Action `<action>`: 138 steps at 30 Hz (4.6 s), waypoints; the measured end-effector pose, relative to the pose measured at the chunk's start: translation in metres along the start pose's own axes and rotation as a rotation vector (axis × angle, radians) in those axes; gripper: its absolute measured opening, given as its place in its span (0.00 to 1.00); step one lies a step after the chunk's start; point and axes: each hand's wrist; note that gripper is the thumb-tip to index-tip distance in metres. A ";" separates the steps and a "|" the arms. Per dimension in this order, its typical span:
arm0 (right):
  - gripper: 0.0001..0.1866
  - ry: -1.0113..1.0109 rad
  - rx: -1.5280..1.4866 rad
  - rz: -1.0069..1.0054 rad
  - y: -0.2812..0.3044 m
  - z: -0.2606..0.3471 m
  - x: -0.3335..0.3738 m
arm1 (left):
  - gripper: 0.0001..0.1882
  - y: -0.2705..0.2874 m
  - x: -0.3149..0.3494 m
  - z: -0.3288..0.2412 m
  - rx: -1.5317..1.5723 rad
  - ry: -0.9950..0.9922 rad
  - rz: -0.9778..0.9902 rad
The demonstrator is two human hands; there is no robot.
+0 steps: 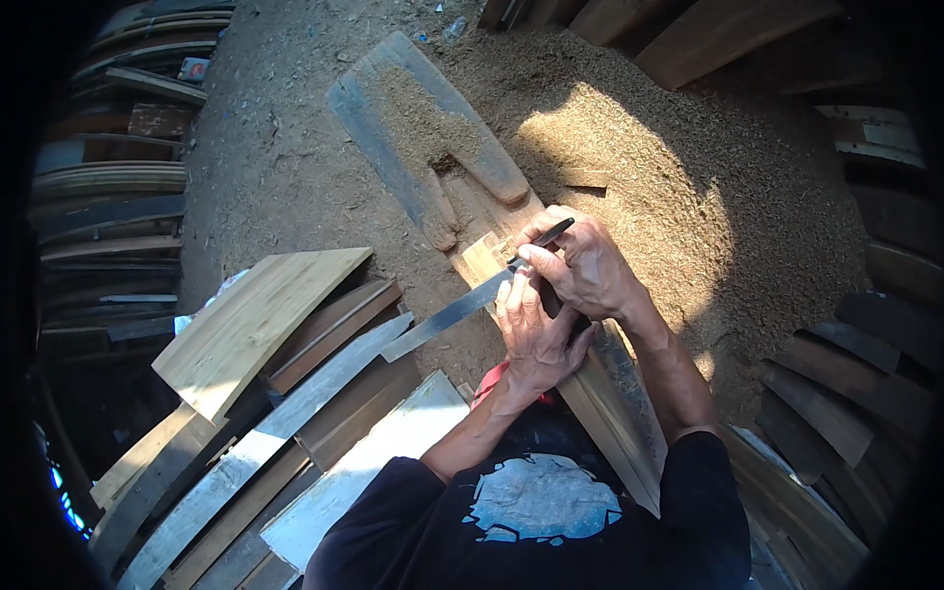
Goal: The person aligns wooden beams and boards, then marks lines across them using a square ruler and a pencil.
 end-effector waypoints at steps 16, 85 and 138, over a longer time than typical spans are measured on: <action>0.08 0.248 0.267 -0.020 0.008 -0.001 -0.004 | 0.34 0.001 -0.002 0.001 0.002 -0.048 -0.016; 0.15 -0.135 0.210 0.120 -0.002 -0.063 0.071 | 0.45 -0.001 0.022 -0.009 0.059 -0.030 0.128; 0.05 0.277 0.433 -0.086 0.012 -0.012 0.023 | 0.30 -0.007 0.025 -0.008 -0.001 -0.055 0.102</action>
Point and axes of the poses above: each hand's wrist, its own x-axis away from the middle knuckle, its own y-axis out of the back of the hand, z = x × y, and after that the axes turned 3 degrees about -z, right-handed
